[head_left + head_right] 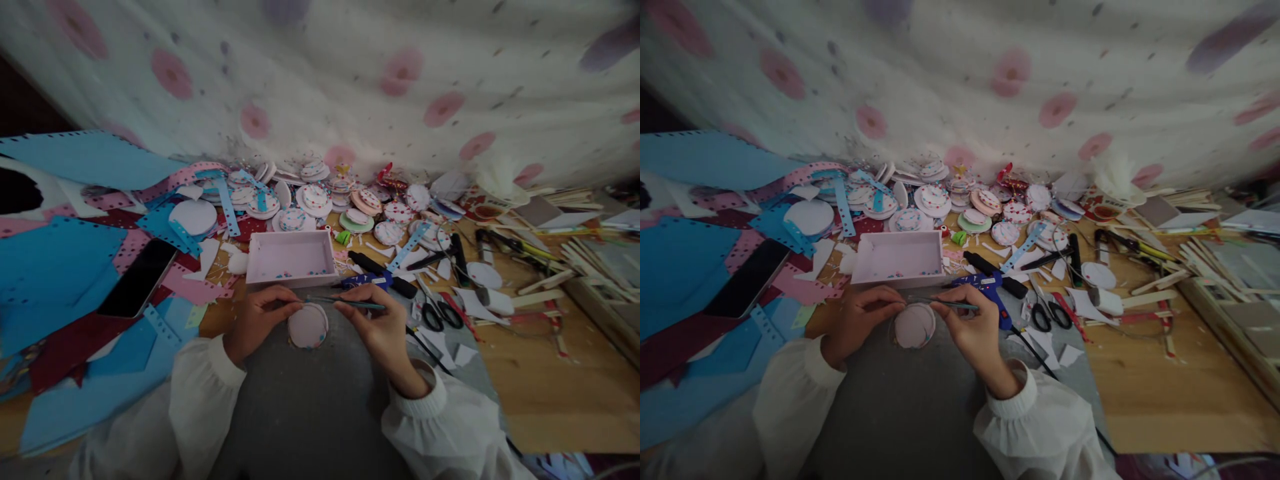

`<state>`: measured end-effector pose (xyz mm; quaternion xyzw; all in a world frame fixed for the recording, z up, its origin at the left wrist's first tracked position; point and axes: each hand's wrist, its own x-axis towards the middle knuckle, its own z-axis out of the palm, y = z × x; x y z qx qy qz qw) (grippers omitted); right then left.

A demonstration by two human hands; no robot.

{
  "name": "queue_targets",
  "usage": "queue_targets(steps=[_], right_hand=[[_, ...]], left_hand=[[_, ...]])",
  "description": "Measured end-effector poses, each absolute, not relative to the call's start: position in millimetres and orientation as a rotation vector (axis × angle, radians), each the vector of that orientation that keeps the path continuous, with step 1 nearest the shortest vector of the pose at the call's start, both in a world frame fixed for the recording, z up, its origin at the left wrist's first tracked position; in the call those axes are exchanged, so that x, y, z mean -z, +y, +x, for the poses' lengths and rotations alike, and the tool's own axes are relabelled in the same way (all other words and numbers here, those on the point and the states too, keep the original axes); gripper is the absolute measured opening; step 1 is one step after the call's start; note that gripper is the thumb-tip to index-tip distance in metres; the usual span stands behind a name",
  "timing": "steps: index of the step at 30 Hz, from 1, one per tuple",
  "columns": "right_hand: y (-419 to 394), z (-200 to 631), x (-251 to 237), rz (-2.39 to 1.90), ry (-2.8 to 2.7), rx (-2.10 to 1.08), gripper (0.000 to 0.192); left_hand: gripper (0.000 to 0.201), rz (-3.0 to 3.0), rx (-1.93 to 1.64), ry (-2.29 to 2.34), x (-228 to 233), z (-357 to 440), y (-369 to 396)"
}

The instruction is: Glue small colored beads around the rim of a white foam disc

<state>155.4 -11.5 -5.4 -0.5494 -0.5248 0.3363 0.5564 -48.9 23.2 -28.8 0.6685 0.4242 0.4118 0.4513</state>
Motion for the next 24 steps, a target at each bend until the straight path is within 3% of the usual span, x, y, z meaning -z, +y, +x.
queue_targets(steps=[15,24], right_hand=[[-9.8,156.8,4.2,-1.287,-1.165,-1.061,0.017],[-8.6,160.5,4.3,-1.318,-1.111,-1.028,0.017]], left_hand=[[0.012,1.468,-1.041,0.945,29.9,-50.6,23.0],[0.008,1.468,-1.045,0.924,31.4,-51.7,23.1]])
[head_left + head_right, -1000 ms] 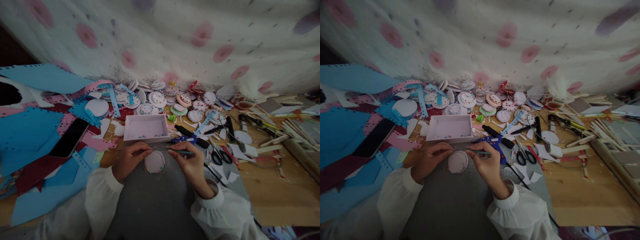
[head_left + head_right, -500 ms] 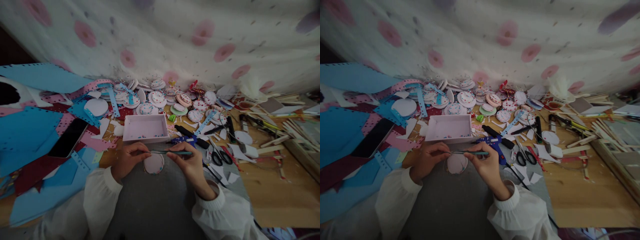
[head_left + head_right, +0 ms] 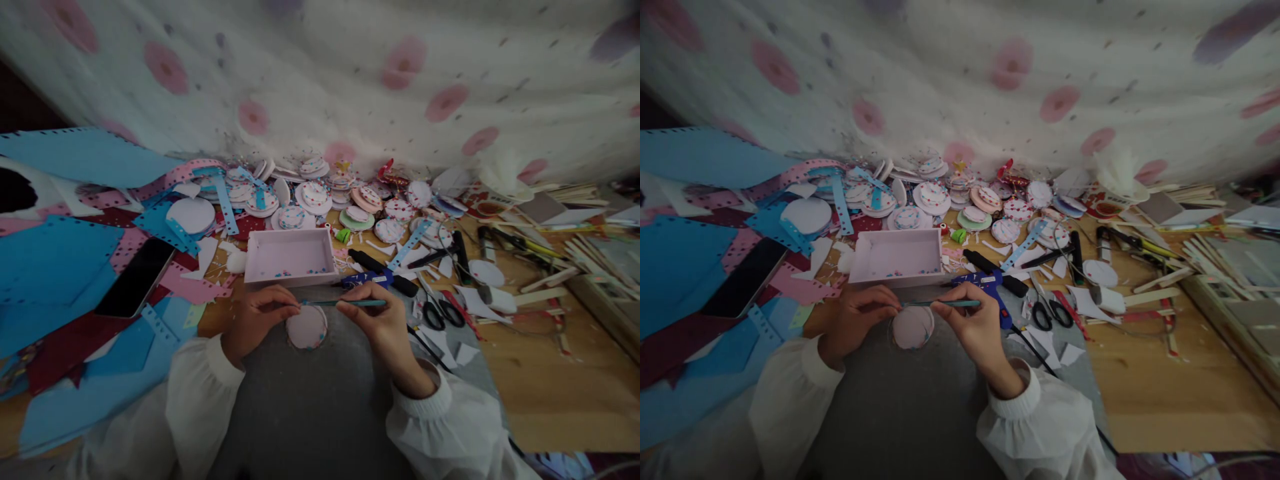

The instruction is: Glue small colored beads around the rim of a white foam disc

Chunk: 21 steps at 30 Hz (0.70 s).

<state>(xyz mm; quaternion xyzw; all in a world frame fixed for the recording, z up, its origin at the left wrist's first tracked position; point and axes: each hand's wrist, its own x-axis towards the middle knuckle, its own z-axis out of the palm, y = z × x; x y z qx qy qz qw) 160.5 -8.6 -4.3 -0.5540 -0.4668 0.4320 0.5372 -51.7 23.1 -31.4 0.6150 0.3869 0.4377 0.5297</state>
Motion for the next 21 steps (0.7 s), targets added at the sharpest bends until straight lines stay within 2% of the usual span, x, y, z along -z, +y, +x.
queue_targets(steps=[13,21], right_hand=[[-1.2,167.5,6.5,-1.313,-1.07,-0.854,0.016],[-5.7,163.8,3.5,-1.291,-1.144,-0.747,0.013]], left_hand=[[0.016,2.056,-1.07,1.162,40.8,-55.1,26.1],[0.015,2.089,-1.123,1.196,46.5,-55.4,26.3]])
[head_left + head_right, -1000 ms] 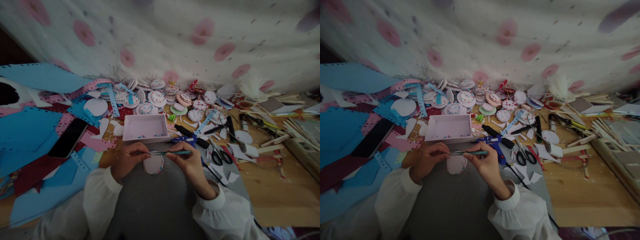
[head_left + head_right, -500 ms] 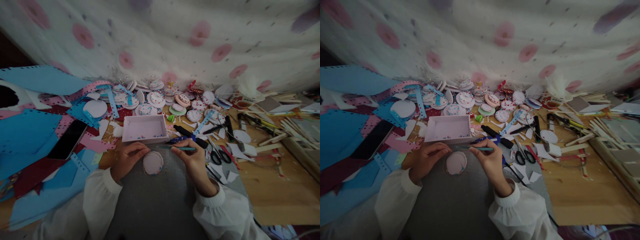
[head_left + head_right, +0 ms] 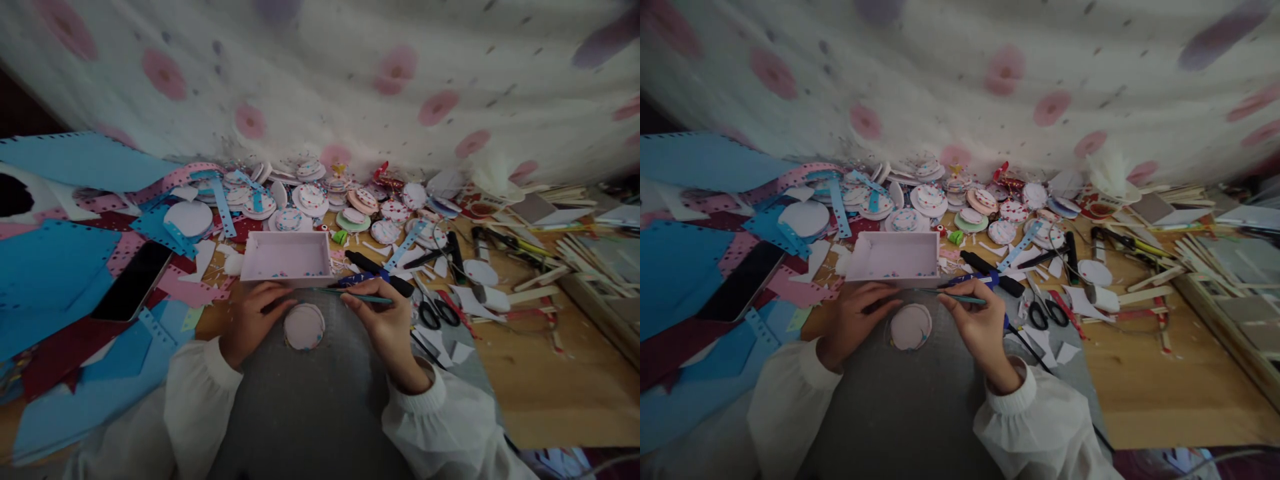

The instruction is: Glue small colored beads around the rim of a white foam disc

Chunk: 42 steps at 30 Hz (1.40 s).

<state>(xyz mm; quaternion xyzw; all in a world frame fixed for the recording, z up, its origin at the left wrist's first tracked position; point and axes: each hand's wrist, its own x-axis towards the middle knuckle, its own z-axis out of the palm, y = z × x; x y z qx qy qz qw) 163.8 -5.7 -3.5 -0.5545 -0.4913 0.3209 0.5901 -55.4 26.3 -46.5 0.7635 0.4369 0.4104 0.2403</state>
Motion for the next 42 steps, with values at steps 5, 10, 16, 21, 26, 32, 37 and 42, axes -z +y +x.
queue_targets(steps=[5,10,16,21,26,32,37,42], right_hand=[[-10.8,159.1,4.4,-1.187,-1.229,-0.6,0.012],[-11.1,158.2,8.0,-1.173,-1.26,-0.52,0.011],[-10.0,159.2,8.5,-1.208,-1.244,-0.511,0.011],[-14.1,157.2,9.1,-1.159,-1.301,-0.433,0.014],[-25.3,156.5,13.2,-0.969,-1.735,-0.024,0.024],[-33.4,144.0,14.0,-0.815,-2.189,0.297,0.018],[-28.7,134.6,19.9,-0.818,-2.269,0.147,0.022],[-15.3,158.8,12.1,-0.962,-2.222,-0.033,0.025]], left_hand=[[0.023,2.031,-1.099,1.145,38.4,-57.5,23.8],[0.03,2.105,-0.818,0.791,29.2,-57.3,19.9],[0.03,2.074,-0.612,0.767,23.6,-58.0,17.8],[0.037,1.981,-0.691,0.681,22.1,-65.3,21.7],[0.048,1.796,-0.87,0.736,19.8,-61.7,20.0],[0.038,1.647,-0.799,0.794,16.9,-50.6,13.9],[0.029,1.458,-0.762,0.919,27.3,-46.5,10.3],[0.022,1.446,-0.765,0.96,33.7,-49.1,12.9]])
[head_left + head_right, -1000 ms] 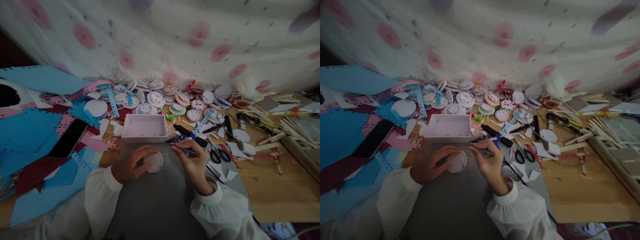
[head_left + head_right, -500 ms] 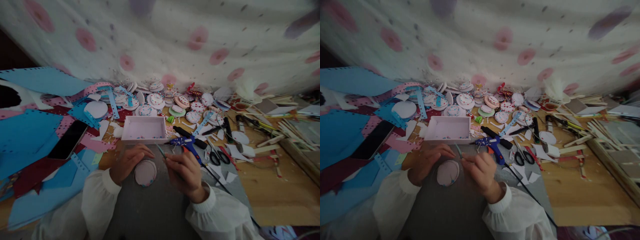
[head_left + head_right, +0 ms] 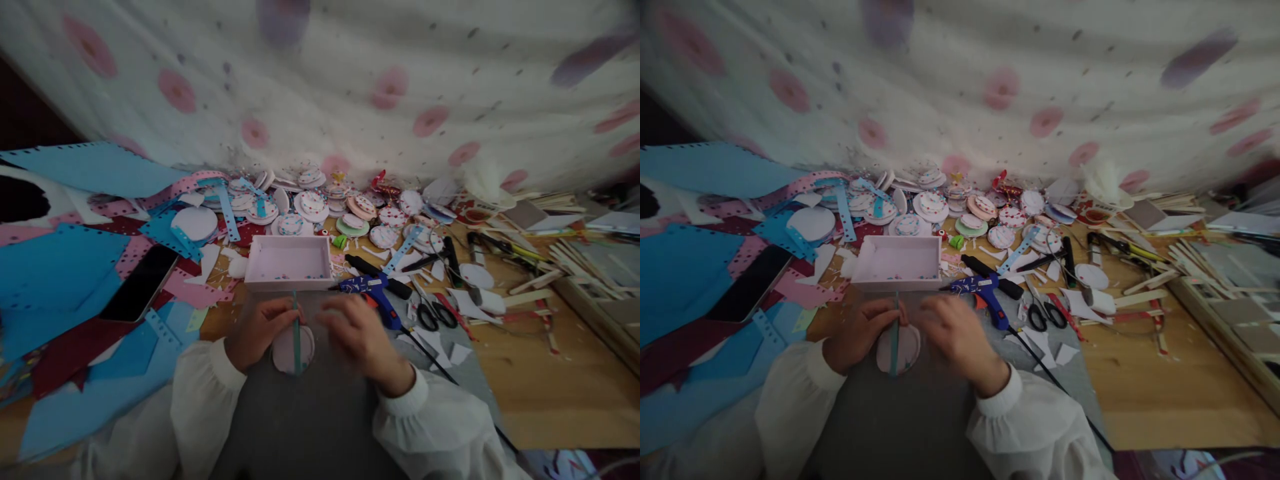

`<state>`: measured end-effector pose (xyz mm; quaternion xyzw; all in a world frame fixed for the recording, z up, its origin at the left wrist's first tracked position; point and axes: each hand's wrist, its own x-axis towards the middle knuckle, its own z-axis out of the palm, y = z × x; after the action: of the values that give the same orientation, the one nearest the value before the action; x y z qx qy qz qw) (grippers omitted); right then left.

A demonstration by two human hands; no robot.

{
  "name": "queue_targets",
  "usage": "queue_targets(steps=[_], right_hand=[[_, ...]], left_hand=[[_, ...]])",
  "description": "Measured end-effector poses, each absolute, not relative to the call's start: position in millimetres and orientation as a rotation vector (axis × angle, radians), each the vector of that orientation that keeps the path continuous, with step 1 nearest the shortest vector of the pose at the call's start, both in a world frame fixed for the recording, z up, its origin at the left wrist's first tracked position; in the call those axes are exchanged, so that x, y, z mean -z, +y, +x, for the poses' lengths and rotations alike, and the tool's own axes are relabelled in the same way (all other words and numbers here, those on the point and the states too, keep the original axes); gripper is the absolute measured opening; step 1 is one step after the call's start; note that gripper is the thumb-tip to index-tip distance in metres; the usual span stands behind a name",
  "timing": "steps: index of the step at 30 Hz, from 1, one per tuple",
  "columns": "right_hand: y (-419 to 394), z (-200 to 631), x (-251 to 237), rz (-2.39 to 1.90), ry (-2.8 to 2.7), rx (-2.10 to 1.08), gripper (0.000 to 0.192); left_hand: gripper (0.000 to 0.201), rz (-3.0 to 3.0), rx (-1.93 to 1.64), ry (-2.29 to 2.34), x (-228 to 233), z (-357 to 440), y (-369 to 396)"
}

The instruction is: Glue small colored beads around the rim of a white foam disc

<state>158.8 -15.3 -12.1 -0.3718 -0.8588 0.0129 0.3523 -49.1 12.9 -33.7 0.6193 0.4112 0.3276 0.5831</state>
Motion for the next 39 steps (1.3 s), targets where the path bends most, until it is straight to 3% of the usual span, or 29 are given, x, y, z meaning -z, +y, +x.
queue_targets(steps=[3,7,10,13,21,25,39], right_hand=[[-9.1,181.7,10.5,-1.557,-1.845,0.113,0.009],[-9.6,201.7,27.9,-2.088,-1.7,0.27,0.04],[-11.8,204.7,41.2,-2.253,-1.815,0.212,0.04],[-10.5,205.4,41.1,-2.27,-1.793,0.137,0.03],[-8.4,211.1,16.9,-1.981,-1.25,-0.169,0.029],[-13.3,197.5,19.5,-1.803,-1.329,-0.292,0.023],[-15.9,183.8,26.6,-1.908,-1.405,-0.356,0.029]], left_hand=[[0.024,1.49,-0.754,0.908,30.4,-50.5,15.5],[0.025,1.549,-0.727,0.851,25.4,-49.4,17.0],[0.025,1.568,-0.708,0.834,24.9,-48.9,17.6],[0.024,1.571,-0.694,0.82,25.7,-49.7,17.9],[0.025,1.558,-0.647,0.831,24.6,-49.9,16.8],[0.026,1.582,-0.65,0.814,22.0,-49.2,16.9],[0.026,1.644,-0.664,0.783,23.4,-45.8,15.9]])
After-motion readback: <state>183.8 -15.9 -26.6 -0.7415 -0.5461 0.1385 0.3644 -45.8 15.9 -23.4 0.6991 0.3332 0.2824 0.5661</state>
